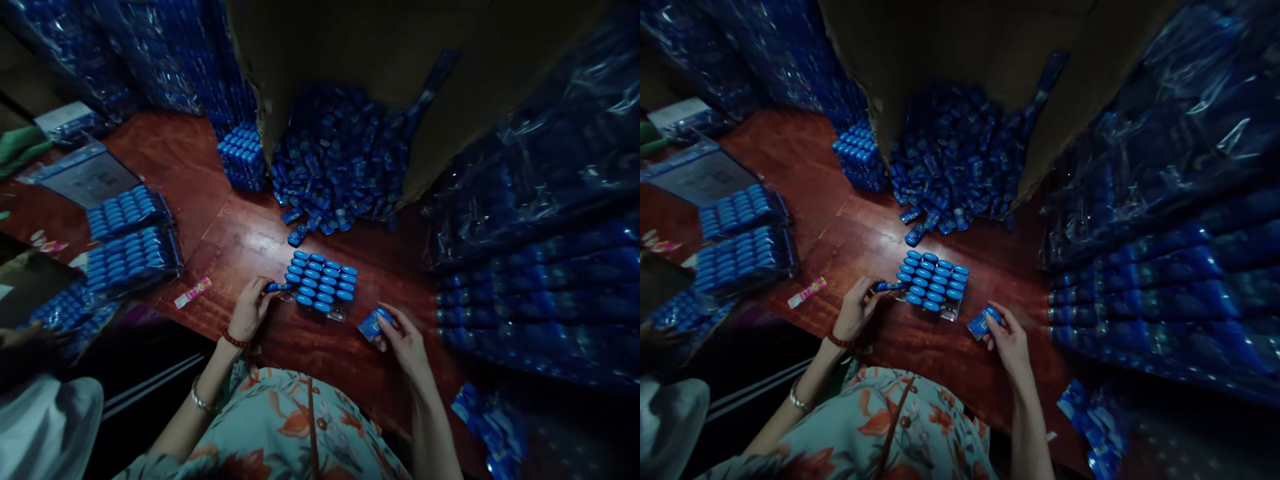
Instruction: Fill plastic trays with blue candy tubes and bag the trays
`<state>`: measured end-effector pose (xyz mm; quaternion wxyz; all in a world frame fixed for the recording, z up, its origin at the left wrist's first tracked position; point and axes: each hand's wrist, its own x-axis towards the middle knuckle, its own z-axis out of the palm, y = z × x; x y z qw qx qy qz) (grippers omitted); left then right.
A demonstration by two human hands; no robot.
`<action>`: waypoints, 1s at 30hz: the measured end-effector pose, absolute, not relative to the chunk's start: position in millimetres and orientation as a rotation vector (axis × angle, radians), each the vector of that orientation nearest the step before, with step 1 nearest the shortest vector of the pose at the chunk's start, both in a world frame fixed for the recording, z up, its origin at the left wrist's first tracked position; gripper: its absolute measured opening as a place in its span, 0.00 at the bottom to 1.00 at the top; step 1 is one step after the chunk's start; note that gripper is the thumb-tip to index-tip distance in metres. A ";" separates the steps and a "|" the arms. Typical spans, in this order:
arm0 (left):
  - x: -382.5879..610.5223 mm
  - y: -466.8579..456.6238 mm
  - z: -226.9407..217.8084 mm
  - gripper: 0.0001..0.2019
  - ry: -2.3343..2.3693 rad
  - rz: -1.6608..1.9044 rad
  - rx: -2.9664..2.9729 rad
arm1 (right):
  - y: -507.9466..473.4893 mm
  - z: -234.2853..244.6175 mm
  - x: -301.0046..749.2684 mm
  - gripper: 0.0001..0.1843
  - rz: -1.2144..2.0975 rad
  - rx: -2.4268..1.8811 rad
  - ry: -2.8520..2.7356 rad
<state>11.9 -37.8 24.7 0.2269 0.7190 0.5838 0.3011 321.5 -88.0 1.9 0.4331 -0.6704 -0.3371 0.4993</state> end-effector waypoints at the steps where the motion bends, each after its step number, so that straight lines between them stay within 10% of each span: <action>1: 12.3 -35.3 23.4 0.09 1.595 0.808 2.035 | -88.0 3.2 321.0 0.35 1.259 -1.666 -0.817; 13: 28.9 -22.9 46.9 0.14 1.431 -0.014 2.579 | -94.9 1.9 288.9 0.08 0.592 -1.496 -1.424; 20: 46.3 -26.0 47.9 0.10 1.365 -0.183 2.611 | -72.2 16.9 284.8 0.24 0.248 -1.500 -2.266; 30: 11.0 -28.7 20.6 0.16 1.435 0.912 2.299 | -82.7 21.7 263.3 0.18 -0.177 -1.756 -2.256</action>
